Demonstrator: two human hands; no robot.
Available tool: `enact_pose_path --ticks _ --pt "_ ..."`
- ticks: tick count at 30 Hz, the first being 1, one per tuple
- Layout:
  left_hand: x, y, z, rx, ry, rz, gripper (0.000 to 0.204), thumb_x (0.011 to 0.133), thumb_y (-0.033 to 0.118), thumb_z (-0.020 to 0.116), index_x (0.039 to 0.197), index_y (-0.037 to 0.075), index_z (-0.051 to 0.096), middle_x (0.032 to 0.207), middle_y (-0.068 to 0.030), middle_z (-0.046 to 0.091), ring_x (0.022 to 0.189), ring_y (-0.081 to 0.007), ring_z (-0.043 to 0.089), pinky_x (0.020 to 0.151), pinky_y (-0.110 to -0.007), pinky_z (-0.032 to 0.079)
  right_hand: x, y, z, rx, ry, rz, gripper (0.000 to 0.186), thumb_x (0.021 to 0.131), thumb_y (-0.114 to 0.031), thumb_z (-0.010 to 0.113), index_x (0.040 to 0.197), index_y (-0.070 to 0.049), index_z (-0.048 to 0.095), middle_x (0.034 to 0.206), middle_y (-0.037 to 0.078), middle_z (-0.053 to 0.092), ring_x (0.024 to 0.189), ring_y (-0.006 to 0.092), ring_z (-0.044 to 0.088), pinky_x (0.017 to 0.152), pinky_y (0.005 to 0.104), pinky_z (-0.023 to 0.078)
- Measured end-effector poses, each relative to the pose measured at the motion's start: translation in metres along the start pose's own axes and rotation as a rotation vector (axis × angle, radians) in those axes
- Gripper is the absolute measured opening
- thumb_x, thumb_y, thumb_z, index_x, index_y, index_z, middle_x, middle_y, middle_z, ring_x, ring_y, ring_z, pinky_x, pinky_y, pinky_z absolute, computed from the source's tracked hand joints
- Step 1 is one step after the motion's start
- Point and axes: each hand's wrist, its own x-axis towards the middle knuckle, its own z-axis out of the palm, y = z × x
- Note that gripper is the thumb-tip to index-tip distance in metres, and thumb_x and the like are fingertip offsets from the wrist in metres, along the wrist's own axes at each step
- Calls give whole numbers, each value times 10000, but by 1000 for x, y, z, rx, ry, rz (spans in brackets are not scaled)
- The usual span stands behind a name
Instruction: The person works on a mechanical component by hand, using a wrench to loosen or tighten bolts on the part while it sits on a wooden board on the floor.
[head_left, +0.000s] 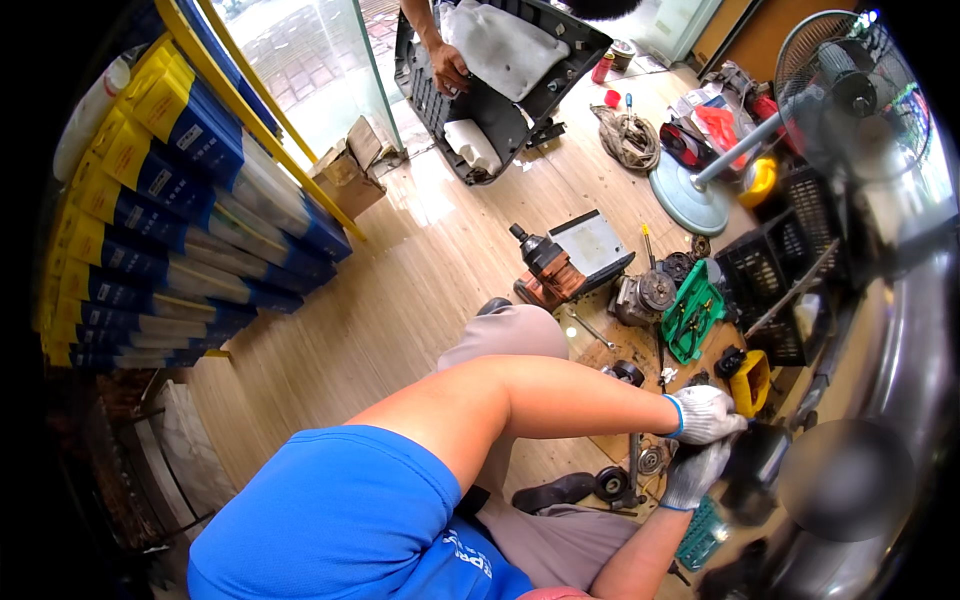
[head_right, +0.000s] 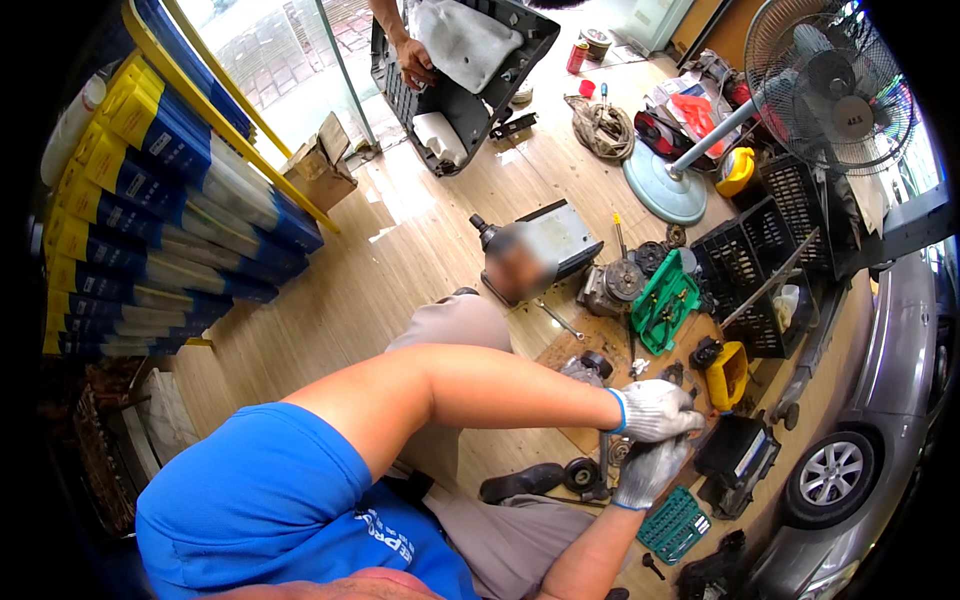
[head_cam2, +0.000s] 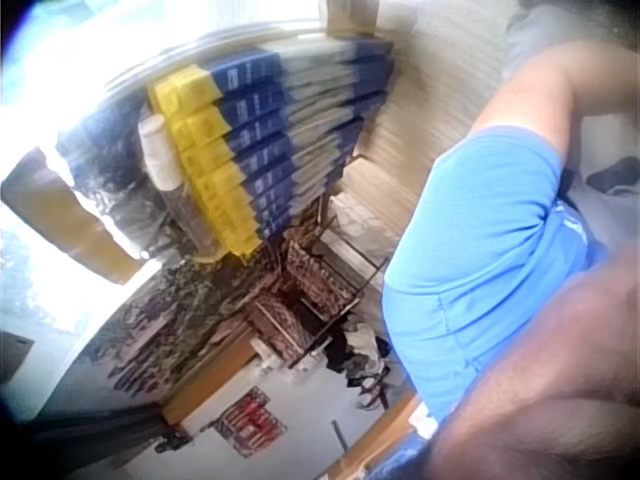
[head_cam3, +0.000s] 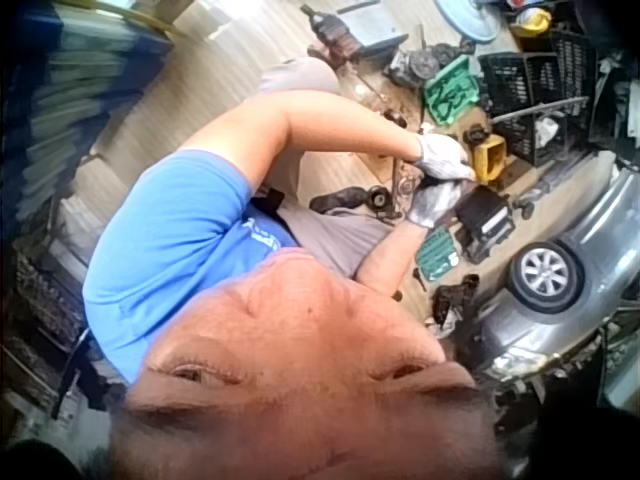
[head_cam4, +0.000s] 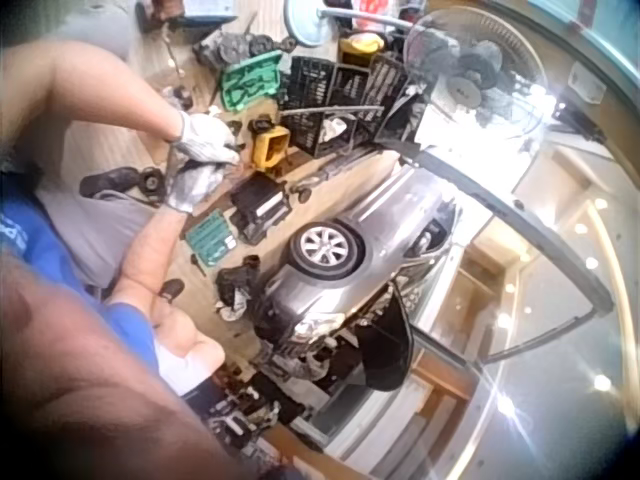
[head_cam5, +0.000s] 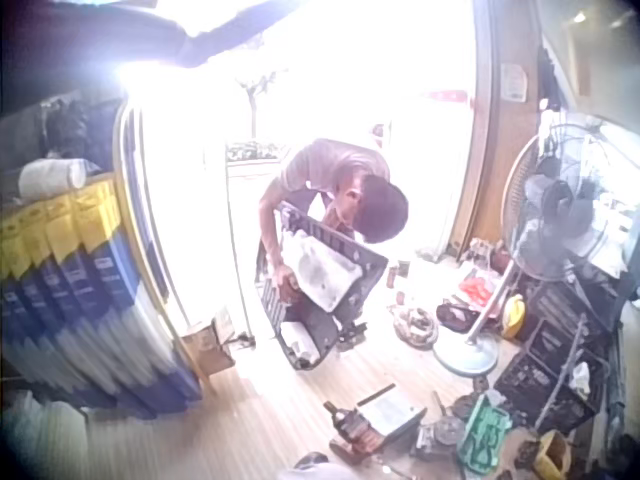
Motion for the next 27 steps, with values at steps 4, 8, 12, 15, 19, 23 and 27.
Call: enact_pose_path --ticks 4,8,12,15,19,23,27 --pt "2 -5 0 0 13 4 474 933 460 489 977 33 689 919 -274 677 904 -433 652 822 -483 497 -2 -4 12 -5 -33 4 552 1075 -482 328 1464 -93 377 1409 72 466 1285 223 457 1110 404 344" --pt "2 -6 -1 47 8 14 438 942 439 484 996 58 692 925 -265 678 898 -429 654 808 -486 501 -1 -1 13 -2 -18 -17 530 1079 -462 332 1463 -100 381 1416 64 465 1288 217 459 1110 399 348" --pt "1 -7 0 80 18 91 393 946 420 488 1013 96 699 935 -251 681 892 -420 657 800 -485 506 5 5 -9 -68 -112 -54 497 1087 -422 334 1460 -97 384 1407 67 474 1273 210 473 1101 393 363" --pt "6 -13 5 74 17 63 374 945 416 491 1020 118 704 935 -243 683 895 -414 658 801 -485 507 4 7 -11 -65 -100 -53 471 1093 -388 336 1456 -92 386 1397 74 480 1259 211 485 1093 392 376" --pt "6 -14 6 88 4 68 354 944 413 496 1033 140 702 942 -233 682 896 -411 657 802 -485 507 -1 0 2 -70 -39 -40 451 1097 -359 336 1448 -80 387 1388 81 482 1245 210 495 1086 391 388" --pt "4 -8 3 54 -7 10 335 947 407 498 1046 154 693 946 -228 676 889 -412 654 800 -487 506 -3 -3 3 -205 -54 -110 451 1099 -359 331 1436 -64 393 1375 80 489 1233 207 500 1084 385 390" --pt "7 -15 8 101 -3 97 319 954 393 492 1058 163 687 947 -227 675 885 -406 656 802 -485 509 -2 -4 3 -113 -59 -58 445 1100 -347 338 1426 -50 398 1361 80 498 1224 207 505 1078 377 394"
